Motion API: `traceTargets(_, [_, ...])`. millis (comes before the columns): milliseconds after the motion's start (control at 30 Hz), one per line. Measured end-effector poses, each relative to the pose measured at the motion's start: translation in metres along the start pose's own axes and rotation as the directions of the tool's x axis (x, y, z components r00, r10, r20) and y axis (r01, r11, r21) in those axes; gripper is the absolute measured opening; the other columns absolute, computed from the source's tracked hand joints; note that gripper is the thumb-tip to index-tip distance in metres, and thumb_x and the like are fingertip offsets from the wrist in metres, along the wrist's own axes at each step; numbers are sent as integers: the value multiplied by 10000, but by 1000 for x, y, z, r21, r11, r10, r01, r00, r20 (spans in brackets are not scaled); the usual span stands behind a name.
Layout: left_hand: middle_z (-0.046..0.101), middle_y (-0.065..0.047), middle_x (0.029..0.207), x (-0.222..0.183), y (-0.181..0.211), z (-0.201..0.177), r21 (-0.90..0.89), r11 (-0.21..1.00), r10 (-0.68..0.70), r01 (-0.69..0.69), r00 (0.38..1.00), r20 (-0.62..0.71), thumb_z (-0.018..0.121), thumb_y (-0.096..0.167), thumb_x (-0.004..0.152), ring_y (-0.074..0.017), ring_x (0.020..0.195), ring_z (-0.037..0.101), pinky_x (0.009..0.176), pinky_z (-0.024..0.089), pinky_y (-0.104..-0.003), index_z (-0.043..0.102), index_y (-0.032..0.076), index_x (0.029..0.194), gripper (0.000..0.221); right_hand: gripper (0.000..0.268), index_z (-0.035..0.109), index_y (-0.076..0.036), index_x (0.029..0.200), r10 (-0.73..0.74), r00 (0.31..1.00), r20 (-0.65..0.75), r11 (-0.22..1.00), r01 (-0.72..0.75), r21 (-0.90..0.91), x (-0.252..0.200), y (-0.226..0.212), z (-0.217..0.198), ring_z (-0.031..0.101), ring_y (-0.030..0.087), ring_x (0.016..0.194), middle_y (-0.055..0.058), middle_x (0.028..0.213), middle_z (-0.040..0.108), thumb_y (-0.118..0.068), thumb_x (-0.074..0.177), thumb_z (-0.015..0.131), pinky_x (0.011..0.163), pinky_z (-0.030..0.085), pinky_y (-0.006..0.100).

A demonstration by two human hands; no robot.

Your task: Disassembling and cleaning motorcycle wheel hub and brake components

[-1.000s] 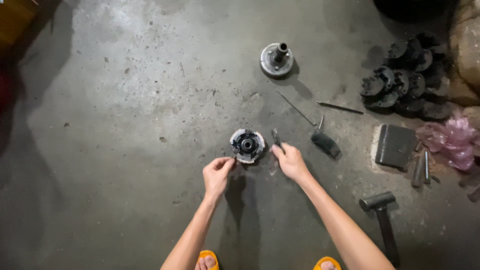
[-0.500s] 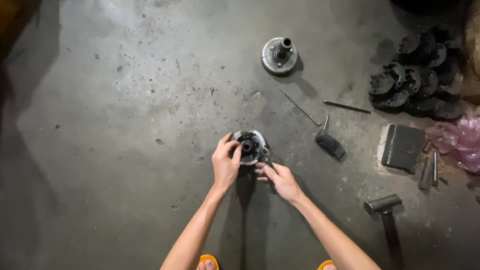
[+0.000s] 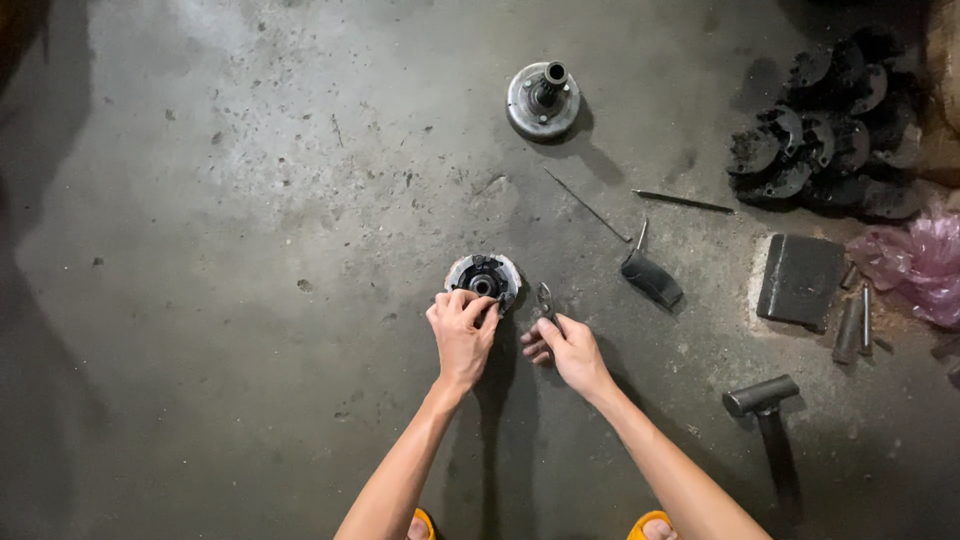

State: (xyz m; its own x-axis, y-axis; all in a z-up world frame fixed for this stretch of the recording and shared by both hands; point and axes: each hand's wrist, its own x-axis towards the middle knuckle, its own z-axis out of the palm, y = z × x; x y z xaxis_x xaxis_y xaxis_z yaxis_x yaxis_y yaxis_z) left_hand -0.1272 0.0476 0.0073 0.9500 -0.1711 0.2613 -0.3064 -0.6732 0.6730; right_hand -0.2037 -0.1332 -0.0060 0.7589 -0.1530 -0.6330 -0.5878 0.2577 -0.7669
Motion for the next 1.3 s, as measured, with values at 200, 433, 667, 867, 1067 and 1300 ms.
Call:
traceTargets(200, [572, 78, 872, 3, 6, -3, 141, 983, 118, -118, 993, 6, 759, 241, 876, -165, 916, 552, 896, 385, -365, 694, 252, 897, 69, 304, 704, 25, 965, -54, 999, -1, 963, 52, -265, -5, -25, 13, 736, 251, 536, 197, 763, 754, -227, 1056, 560, 427, 623, 331])
traceTargets(433, [576, 64, 900, 5, 7, -6, 203, 954, 217, -223, 975, 52, 697, 263, 924, -163, 941, 549, 938, 374, -379, 667, 245, 899, 42, 210, 724, -154, 1029, -698, 715, 39, 555, 574, -602, -50, -90, 54, 713, 181, 528, -3, 614, 721, -240, 1053, 534, 527, 588, 305])
traceTargets(667, [550, 51, 908, 1, 3, -3, 236, 942, 237, -239, 971, 37, 704, 238, 921, -169, 923, 544, 922, 377, -388, 643, 202, 912, 71, 396, 592, -102, 899, -330, 939, 96, 454, 247, -856, -23, -68, 41, 741, 423, 732, 217, 686, 705, -439, 1065, 466, 591, 574, 520])
traceTargets(867, [537, 52, 912, 7, 7, -5, 193, 957, 214, -218, 976, 46, 698, 202, 885, -157, 920, 545, 908, 367, -365, 635, 204, 915, 70, 175, 655, -139, 898, -706, 705, 64, 483, 545, -685, -34, -83, 49, 700, 261, 524, 42, 508, 639, -211, 1038, 580, 523, 571, 347])
traceTargets(1067, [516, 42, 917, -1, 2, -1, 251, 942, 216, -224, 975, 60, 700, 231, 906, -161, 912, 529, 915, 354, -371, 620, 203, 926, 88, 439, 619, -76, 836, -334, 927, 169, 352, 289, -890, -21, -85, 43, 717, 477, 707, 259, 660, 687, -438, 1051, 492, 620, 568, 547])
traceTargets(1300, [614, -95, 1160, 12, 0, -31, 69, 975, 208, -209, 978, 30, 803, 319, 846, -296, 1071, 602, 1000, 414, -475, 661, 125, 1195, 424, 306, 671, -95, 913, -395, 918, 17, 433, 203, -878, -29, -69, -14, 744, 373, 839, 173, 795, 745, -367, 1020, 575, 708, 577, 502])
